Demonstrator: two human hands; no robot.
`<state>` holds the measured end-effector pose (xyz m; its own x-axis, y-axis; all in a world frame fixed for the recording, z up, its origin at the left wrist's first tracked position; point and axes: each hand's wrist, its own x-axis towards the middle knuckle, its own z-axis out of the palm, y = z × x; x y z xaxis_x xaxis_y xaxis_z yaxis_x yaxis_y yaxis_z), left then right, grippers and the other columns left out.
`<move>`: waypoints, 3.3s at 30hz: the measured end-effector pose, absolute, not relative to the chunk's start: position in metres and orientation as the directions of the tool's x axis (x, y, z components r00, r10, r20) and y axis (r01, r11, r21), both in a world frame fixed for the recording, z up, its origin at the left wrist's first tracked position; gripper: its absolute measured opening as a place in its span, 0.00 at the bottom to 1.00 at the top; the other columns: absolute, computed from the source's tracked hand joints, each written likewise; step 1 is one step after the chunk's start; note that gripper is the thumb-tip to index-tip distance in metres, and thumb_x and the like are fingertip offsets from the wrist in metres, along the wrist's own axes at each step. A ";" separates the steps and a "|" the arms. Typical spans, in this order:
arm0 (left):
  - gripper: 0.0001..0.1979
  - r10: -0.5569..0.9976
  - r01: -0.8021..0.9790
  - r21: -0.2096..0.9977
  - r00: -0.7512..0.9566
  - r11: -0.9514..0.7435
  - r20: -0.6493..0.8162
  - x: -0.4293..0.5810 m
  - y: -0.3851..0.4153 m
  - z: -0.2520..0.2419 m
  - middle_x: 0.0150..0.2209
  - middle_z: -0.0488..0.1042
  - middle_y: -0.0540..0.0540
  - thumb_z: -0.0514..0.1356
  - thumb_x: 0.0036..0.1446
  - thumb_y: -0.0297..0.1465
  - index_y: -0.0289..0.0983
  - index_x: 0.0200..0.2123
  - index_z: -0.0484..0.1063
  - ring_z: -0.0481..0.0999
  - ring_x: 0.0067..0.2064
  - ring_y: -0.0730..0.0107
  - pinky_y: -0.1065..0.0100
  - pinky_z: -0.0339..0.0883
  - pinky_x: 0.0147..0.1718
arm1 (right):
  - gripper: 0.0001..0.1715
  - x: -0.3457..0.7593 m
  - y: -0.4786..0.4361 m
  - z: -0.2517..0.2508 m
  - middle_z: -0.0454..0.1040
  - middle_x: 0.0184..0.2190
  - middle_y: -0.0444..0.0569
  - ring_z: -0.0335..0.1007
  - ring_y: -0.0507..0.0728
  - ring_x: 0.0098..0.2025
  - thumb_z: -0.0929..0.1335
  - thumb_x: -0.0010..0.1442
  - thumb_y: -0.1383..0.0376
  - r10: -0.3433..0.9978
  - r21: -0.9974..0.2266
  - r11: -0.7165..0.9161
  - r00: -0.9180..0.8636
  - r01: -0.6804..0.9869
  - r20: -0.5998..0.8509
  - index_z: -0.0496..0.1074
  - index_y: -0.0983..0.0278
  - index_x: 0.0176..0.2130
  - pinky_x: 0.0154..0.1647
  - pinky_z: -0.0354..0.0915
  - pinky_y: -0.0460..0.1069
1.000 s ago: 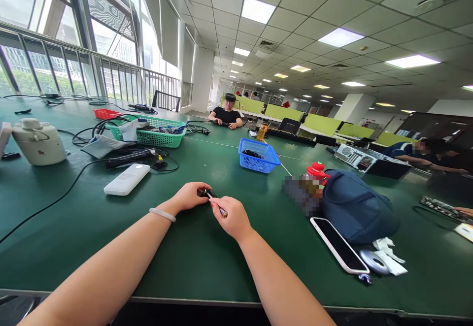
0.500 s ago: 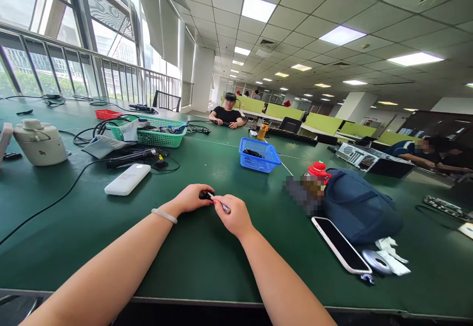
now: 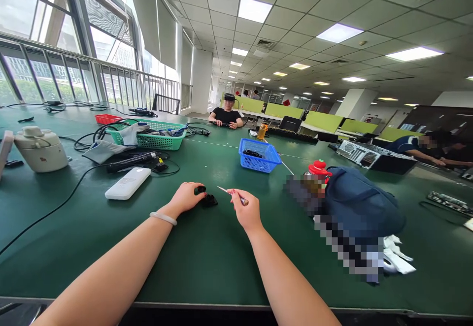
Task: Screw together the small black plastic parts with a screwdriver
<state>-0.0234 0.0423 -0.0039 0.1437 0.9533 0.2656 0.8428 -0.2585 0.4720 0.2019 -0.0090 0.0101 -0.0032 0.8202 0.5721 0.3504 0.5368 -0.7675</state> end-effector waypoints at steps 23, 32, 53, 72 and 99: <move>0.27 0.858 0.798 0.317 0.479 -0.513 0.182 -0.012 0.028 0.005 0.53 0.74 0.39 0.64 0.53 0.35 0.41 0.57 0.69 0.69 0.56 0.51 0.55 0.60 0.58 | 0.23 0.199 -0.007 0.008 0.75 0.23 0.47 0.65 0.51 0.21 0.63 0.62 0.53 0.872 -0.807 0.472 -0.054 0.355 0.486 0.82 0.65 0.37 0.20 0.60 0.45; 0.28 0.847 0.814 0.243 0.481 -0.527 0.225 -0.007 0.022 0.013 0.49 0.76 0.39 0.65 0.52 0.40 0.41 0.57 0.69 0.71 0.55 0.50 0.55 0.60 0.55 | 0.23 0.200 -0.007 0.009 0.75 0.23 0.47 0.65 0.51 0.21 0.63 0.63 0.53 0.869 -0.801 0.477 -0.055 0.362 0.492 0.81 0.65 0.36 0.21 0.61 0.45; 0.24 0.814 0.777 0.305 0.419 -0.551 0.402 -0.010 0.022 0.020 0.53 0.75 0.42 0.55 0.61 0.44 0.42 0.57 0.72 0.71 0.55 0.54 0.58 0.62 0.56 | 0.32 0.207 -0.010 0.019 0.62 0.15 0.44 0.58 0.51 0.19 0.61 0.62 0.45 0.824 -0.829 0.452 0.202 0.329 0.529 0.76 0.64 0.22 0.22 0.55 0.46; 0.25 0.991 0.989 0.067 -0.136 0.135 0.014 -0.019 0.016 0.029 0.49 0.75 0.30 0.46 0.65 0.39 0.31 0.47 0.76 0.76 0.49 0.49 0.59 0.68 0.45 | 0.30 0.206 -0.009 0.018 0.60 0.15 0.42 0.55 0.50 0.19 0.62 0.61 0.47 0.869 -0.870 0.408 0.175 0.278 0.463 0.77 0.65 0.24 0.22 0.52 0.46; 0.23 0.980 0.963 0.209 0.139 -0.167 0.141 -0.033 0.047 -0.005 0.60 0.69 0.40 0.55 0.60 0.39 0.40 0.57 0.69 0.63 0.62 0.49 0.51 0.59 0.58 | 0.30 0.206 -0.006 0.017 0.61 0.15 0.43 0.55 0.51 0.20 0.62 0.59 0.45 0.893 -0.889 0.375 0.155 0.264 0.423 0.77 0.64 0.24 0.22 0.53 0.47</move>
<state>-0.0333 0.0466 -0.0047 0.1394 0.9801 0.1414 0.9635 -0.1672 0.2092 0.2058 -0.0062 0.0167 0.1551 0.8929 0.4228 0.2635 0.3751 -0.8888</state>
